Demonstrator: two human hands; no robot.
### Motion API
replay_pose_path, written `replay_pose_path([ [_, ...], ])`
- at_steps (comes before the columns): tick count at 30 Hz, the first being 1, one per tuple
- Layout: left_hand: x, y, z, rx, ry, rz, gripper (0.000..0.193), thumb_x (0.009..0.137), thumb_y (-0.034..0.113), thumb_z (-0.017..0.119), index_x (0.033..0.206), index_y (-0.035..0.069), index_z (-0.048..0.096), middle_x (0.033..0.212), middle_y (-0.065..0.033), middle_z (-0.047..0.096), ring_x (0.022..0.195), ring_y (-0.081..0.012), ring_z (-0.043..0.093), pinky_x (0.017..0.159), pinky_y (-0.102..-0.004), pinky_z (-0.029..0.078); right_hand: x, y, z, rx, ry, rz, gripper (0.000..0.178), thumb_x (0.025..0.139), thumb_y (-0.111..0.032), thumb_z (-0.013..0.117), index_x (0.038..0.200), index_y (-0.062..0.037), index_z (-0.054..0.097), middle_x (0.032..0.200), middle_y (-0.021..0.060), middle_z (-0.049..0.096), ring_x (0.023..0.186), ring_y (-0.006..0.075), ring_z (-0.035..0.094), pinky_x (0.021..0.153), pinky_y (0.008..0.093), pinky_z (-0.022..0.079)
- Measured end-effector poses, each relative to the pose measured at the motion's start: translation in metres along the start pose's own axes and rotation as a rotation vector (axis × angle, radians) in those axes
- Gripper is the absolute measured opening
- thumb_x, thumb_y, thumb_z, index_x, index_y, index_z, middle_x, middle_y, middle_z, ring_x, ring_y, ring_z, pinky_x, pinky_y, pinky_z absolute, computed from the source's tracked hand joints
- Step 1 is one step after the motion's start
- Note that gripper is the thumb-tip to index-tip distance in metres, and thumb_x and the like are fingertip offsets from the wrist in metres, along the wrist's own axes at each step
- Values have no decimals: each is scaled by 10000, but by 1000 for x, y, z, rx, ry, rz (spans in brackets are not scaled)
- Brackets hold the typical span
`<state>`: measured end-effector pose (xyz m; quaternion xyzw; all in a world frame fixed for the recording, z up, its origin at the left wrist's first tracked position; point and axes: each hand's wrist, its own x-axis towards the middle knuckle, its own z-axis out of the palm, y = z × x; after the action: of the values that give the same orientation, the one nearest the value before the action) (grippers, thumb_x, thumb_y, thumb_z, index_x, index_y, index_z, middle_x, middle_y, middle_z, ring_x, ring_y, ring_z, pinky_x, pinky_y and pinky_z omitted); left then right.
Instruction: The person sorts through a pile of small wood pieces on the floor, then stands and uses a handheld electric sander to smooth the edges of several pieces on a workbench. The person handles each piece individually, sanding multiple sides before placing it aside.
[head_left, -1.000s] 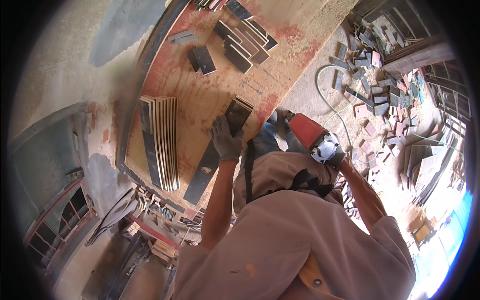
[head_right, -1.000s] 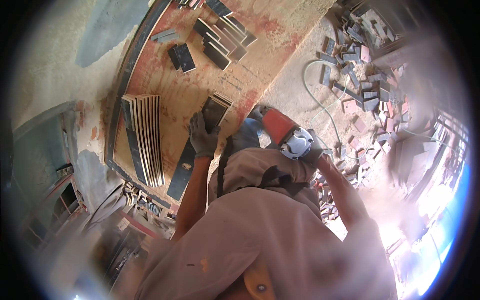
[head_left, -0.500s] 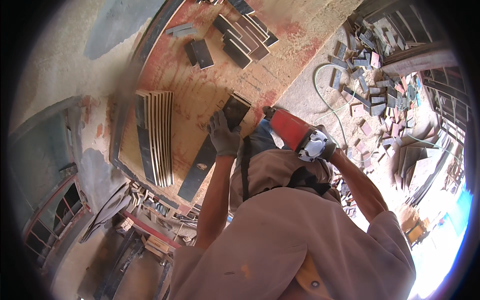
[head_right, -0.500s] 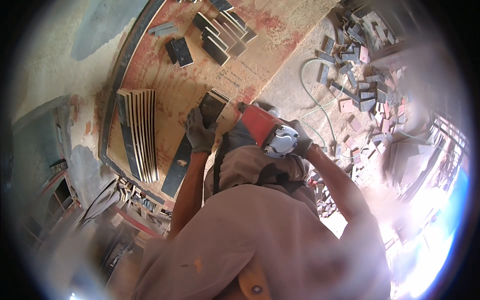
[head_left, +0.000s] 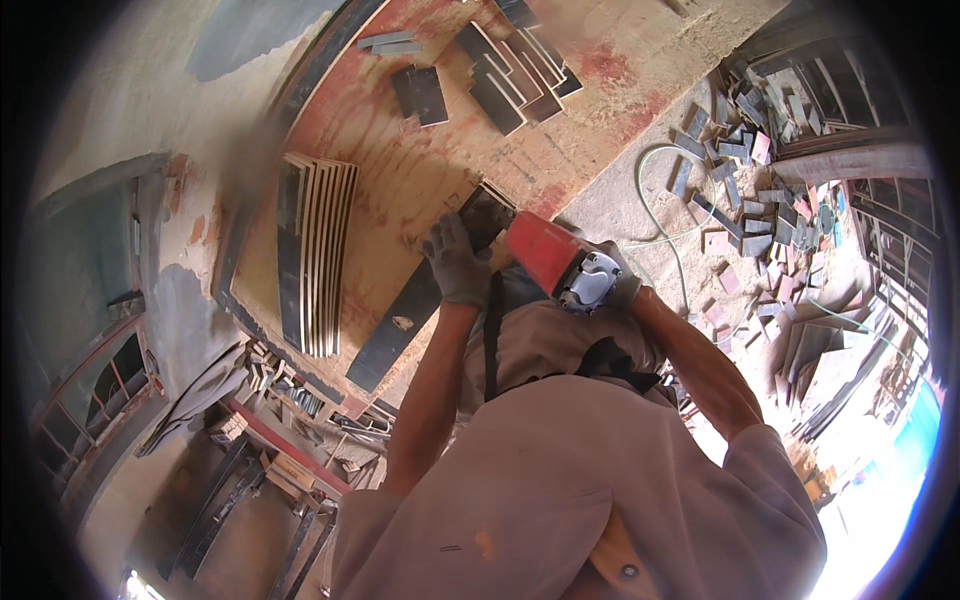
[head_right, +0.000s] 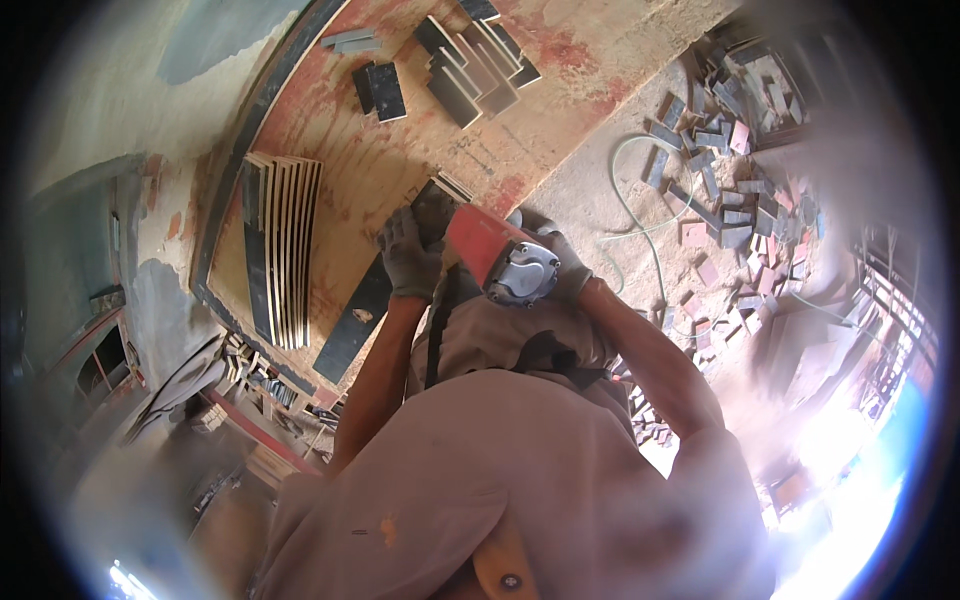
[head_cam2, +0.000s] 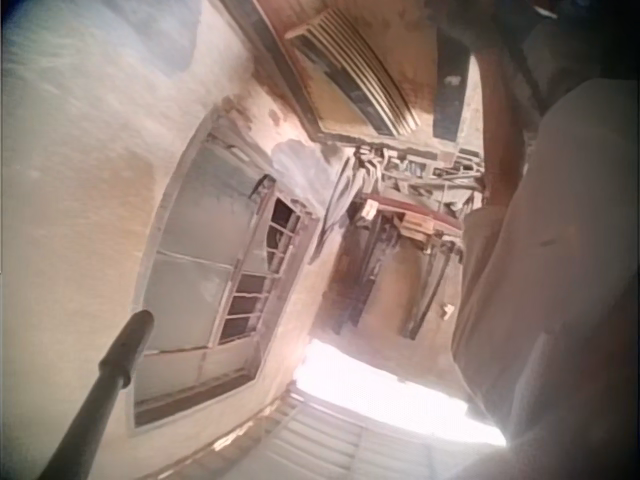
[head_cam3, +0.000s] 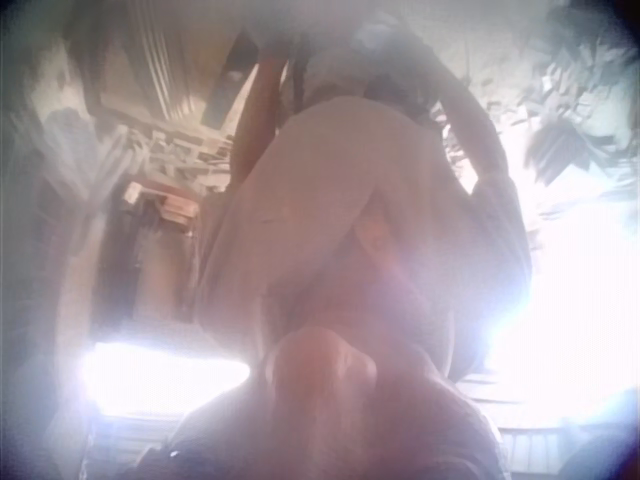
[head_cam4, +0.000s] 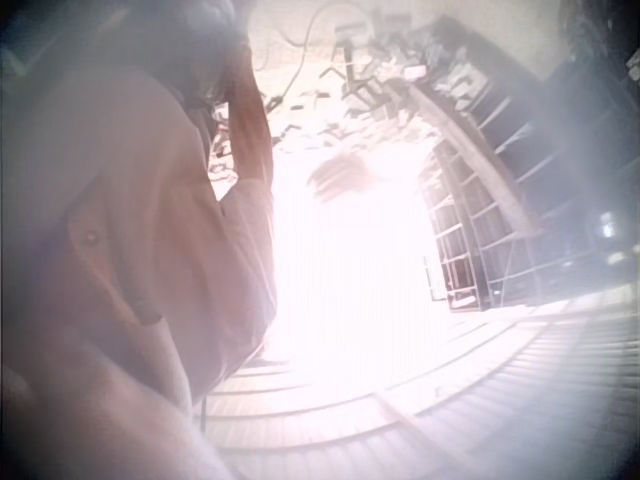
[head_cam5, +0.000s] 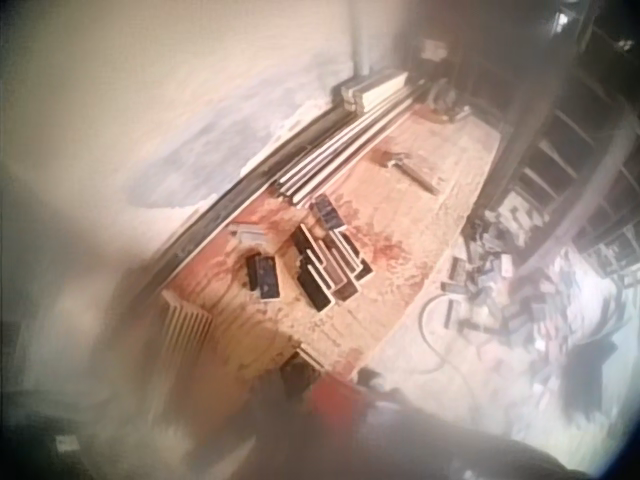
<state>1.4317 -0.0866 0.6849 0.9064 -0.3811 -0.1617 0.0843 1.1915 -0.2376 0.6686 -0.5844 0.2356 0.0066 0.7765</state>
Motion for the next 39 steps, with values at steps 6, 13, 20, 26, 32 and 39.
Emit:
replay_pose_path([
  [6,-3,1,-3,2,60,34,841,740,216,796,1457,-30,432,1433,-239,514,1346,-421,453,1126,-564,325,11,-31,8,859,51,253,447,955,-129,664,1385,-52,573,1230,25,684,1100,122,649,958,296,532],
  [13,0,2,-3,-21,13,-14,858,745,201,778,1483,-13,396,1486,-197,470,1394,-388,416,1135,-623,301,2,7,2,510,40,302,515,1065,-327,308,1492,-71,440,1308,57,652,1126,177,647,1015,339,518],
  [20,0,4,-8,-89,34,-1,867,729,212,808,1470,-6,412,1455,-174,491,1372,-377,431,1125,-625,314,-7,0,4,182,-108,-80,529,1036,-462,313,1364,-113,539,1235,44,672,1087,187,649,959,335,532],
  [26,-8,-19,-9,-183,68,52,968,703,237,843,1516,12,367,1527,-184,450,1426,-381,396,1190,-547,282,-13,-5,-3,748,-131,341,564,1008,-473,315,1416,-120,478,1324,57,623,1164,197,616,1001,385,511],
  [32,-41,-74,-7,-297,149,73,833,640,215,876,1388,26,561,1443,-197,547,1375,-391,474,1153,-479,380,2,-55,34,216,-180,125,403,854,-264,692,1213,-90,635,1049,56,713,917,152,670,821,341,545],
  [39,-38,-68,-13,-292,238,110,757,598,187,877,1298,36,632,1338,-175,618,1275,-375,549,1105,-455,432,24,-82,54,-506,-193,-49,338,810,-121,766,1126,-44,676,920,52,742,827,147,689,763,334,555],
])
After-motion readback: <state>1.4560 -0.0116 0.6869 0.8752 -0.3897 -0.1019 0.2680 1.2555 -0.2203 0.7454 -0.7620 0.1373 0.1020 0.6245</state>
